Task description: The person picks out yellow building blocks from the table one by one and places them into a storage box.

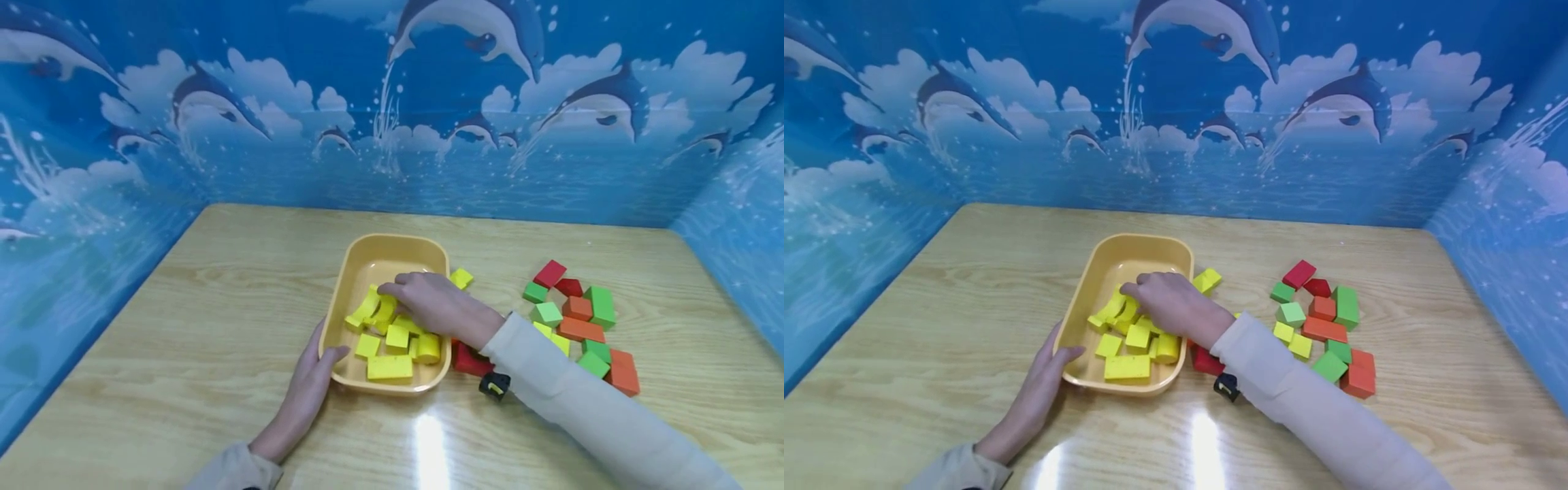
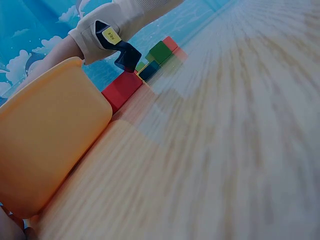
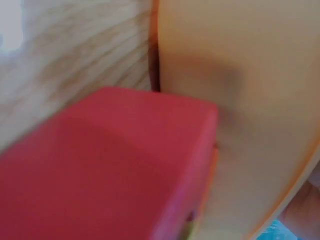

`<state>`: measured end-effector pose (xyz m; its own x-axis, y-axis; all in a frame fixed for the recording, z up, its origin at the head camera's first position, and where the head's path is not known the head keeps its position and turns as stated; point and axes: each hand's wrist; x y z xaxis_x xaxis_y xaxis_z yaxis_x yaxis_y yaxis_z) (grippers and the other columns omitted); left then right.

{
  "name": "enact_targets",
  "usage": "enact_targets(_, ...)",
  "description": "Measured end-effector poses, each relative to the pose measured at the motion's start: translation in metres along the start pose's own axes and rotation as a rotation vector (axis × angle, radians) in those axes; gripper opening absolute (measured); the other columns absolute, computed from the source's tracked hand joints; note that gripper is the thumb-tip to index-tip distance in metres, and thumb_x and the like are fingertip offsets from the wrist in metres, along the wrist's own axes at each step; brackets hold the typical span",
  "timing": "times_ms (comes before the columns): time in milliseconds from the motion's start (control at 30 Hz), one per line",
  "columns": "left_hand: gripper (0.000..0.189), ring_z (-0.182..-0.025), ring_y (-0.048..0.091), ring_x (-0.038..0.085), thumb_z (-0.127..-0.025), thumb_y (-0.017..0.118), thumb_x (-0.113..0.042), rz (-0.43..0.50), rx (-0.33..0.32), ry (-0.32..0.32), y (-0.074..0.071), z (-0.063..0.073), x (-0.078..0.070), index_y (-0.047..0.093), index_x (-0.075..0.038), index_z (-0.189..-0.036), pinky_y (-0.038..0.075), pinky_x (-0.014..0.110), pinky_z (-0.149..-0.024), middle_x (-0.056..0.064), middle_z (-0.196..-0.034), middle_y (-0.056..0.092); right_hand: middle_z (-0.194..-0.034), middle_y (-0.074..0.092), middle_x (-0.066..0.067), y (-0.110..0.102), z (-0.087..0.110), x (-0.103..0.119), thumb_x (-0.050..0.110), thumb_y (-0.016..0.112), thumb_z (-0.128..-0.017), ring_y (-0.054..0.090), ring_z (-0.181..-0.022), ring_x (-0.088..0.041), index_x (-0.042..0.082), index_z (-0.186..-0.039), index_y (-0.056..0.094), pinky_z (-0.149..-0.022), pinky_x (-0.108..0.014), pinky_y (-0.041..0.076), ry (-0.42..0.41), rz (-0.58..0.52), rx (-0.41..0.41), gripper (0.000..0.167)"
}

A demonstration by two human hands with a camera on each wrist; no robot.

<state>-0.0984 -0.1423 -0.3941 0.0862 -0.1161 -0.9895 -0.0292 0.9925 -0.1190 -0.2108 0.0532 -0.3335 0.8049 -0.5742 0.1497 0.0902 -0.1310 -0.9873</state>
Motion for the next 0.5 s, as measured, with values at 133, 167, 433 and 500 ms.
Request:
enact_targets(133,0.068,-0.136,0.035,0.036,-0.092,0.045,-0.011,-0.003,-0.001,-0.005,-0.001,-0.001,-0.001,0.017,-0.006,-0.154,0.030,0.045,-0.111,0.018,-0.157,0.021,-0.104,0.068,-0.008,0.002,0.003,-0.001,0.006,0.067,-0.089,0.065,-0.086,-0.020,0.009,-0.128,0.061,-0.075,-0.032,0.056,0.011,-0.033,-0.020,0.039)
enact_targets(167,0.068,-0.136,0.035,0.035,-0.092,0.045,-0.011,-0.002,0.000,-0.003,-0.001,-0.001,-0.001,0.016,-0.006,-0.154,0.029,0.045,-0.111,0.018,-0.157,0.021,-0.103,0.068,-0.007,0.003,0.004,-0.001,0.006,0.066,-0.089,0.065,-0.086,-0.019,0.009,-0.127,0.062,-0.075,-0.032,0.056,0.009,-0.033,-0.030,0.038)
enact_targets(433,0.068,-0.134,0.038,0.036,-0.092,0.046,-0.009,0.025,0.009,0.034,0.001,0.002,0.000,0.018,-0.003,-0.153,0.029,0.046,-0.111,0.021,-0.156,0.023,-0.098,0.070,-0.005,0.005,0.010,-0.001,0.005,0.063,-0.091,0.066,-0.088,-0.019,0.007,-0.112,0.071,-0.078,-0.034,0.056,-0.031,-0.041,-0.115,0.022)
enact_targets(500,0.068,-0.134,0.039,0.037,-0.092,0.046,-0.010,0.022,0.011,0.036,0.001,0.002,0.000,0.017,-0.003,-0.153,0.029,0.046,-0.111,0.022,-0.155,0.023,-0.098,0.070,-0.005,0.002,0.016,-0.002,0.005,0.065,-0.090,0.065,-0.088,-0.019,0.007,-0.109,0.072,-0.079,-0.034,0.055,-0.039,-0.052,-0.160,0.021)
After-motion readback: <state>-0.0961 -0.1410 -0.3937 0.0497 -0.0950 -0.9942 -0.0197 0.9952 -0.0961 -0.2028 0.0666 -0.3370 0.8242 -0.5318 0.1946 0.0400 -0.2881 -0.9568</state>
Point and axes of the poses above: each hand's wrist, its own z-axis away from the middle knuckle, its own y-axis out of the palm, x = y × z
